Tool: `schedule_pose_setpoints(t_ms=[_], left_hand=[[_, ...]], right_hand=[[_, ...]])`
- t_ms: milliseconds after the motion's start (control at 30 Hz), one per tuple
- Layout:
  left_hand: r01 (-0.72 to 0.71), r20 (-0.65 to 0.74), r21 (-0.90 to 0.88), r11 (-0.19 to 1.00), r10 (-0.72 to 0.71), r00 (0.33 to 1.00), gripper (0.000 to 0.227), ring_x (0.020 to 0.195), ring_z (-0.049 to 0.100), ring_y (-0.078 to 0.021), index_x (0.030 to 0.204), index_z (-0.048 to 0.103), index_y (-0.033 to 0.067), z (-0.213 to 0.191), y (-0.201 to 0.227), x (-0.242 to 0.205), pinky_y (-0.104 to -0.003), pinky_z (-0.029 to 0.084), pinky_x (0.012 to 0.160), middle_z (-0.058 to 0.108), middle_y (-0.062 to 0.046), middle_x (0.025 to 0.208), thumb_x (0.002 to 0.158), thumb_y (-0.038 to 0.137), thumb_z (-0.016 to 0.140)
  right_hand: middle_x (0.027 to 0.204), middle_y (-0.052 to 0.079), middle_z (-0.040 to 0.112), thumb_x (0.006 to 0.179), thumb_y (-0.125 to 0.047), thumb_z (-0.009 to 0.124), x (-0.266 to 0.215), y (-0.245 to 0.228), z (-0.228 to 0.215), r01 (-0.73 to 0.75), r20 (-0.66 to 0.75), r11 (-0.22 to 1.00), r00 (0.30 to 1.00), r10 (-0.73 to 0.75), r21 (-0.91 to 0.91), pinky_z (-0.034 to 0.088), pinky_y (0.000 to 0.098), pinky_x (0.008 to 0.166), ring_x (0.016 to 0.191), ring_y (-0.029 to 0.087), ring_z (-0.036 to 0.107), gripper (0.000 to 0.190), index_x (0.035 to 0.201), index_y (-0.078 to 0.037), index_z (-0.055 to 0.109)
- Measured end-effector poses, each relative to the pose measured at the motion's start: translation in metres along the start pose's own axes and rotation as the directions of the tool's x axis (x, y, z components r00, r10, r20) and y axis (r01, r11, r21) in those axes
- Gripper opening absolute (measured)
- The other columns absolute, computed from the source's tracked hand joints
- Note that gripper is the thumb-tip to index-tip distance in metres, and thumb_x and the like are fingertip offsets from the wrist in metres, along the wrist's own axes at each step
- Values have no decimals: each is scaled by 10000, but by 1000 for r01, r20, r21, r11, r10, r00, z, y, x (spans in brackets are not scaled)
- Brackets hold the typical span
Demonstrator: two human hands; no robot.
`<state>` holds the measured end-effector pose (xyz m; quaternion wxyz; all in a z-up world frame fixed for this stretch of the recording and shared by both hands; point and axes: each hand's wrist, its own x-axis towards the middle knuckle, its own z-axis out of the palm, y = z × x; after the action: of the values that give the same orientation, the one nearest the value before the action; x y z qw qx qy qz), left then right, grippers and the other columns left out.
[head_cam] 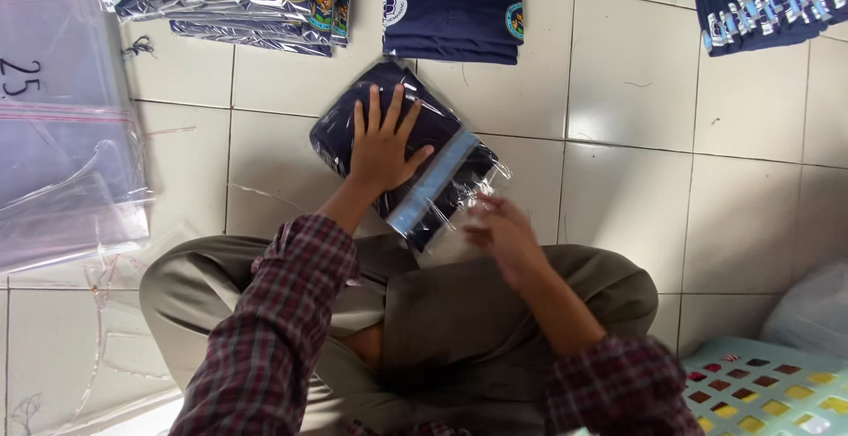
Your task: The person picks up folded shirts from the floor and places them into clear plastic bags, sealing each bag after inserting a shirt.
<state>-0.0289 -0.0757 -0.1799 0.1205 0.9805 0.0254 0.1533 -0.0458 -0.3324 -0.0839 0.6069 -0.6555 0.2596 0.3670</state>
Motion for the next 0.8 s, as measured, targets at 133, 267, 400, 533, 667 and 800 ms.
schedule_pose_setpoints(t_ms=[133,267,400,533,667,800], left_hand=[[-71,14,-103,992,73,997,877,1521,220,-499,1588,465,218,2,-24,24,-681,187,1192,308,-123,1686,890,733,599],[-160,124,-141,977,177,976,895,1560,154,-438,1613,420,219,-5,-45,20,-637,125,1241,259,-77,1717,904,755,518],[-250,-145,-168,953,227,963,657,1242,528,-364,1255,695,153,-1,-35,12,-558,374,1096,572,-90,1300,938,711,556],[-255,116,-204,945,282,952,604,882,620,-296,959,731,183,-13,40,-27,-506,480,736,601,-48,946,789,743,581],[-235,271,-241,942,297,916,529,1036,589,-293,1188,645,148,-24,70,-48,-446,472,812,549,-54,1148,753,430,746],[-170,-35,-344,923,168,985,178,940,685,-285,1036,710,85,-22,86,-57,-399,568,747,619,-58,973,903,202,708]], right_hand=[[1090,128,652,974,-219,707,32,-1,-1,123,-104,905,978,-180,-407,599,325,713,826,193,625,465,1399,-78,580],[844,127,702,884,-354,828,116,56,-21,20,-177,914,979,-100,-404,624,414,628,698,287,733,504,1213,-39,613],[919,163,681,884,-252,853,133,64,-16,-139,-111,988,983,145,63,639,427,679,731,328,720,413,1132,19,665],[1038,131,602,902,-269,821,105,36,-12,-153,-99,988,983,155,24,607,427,757,896,299,667,433,1239,-38,681],[999,56,553,905,-309,783,92,20,-2,-164,-77,986,984,162,-18,509,327,613,779,187,563,398,1240,-119,685],[1020,62,545,927,-258,735,41,-9,14,-106,-73,984,990,117,146,446,303,597,769,171,512,358,1243,-95,692]])
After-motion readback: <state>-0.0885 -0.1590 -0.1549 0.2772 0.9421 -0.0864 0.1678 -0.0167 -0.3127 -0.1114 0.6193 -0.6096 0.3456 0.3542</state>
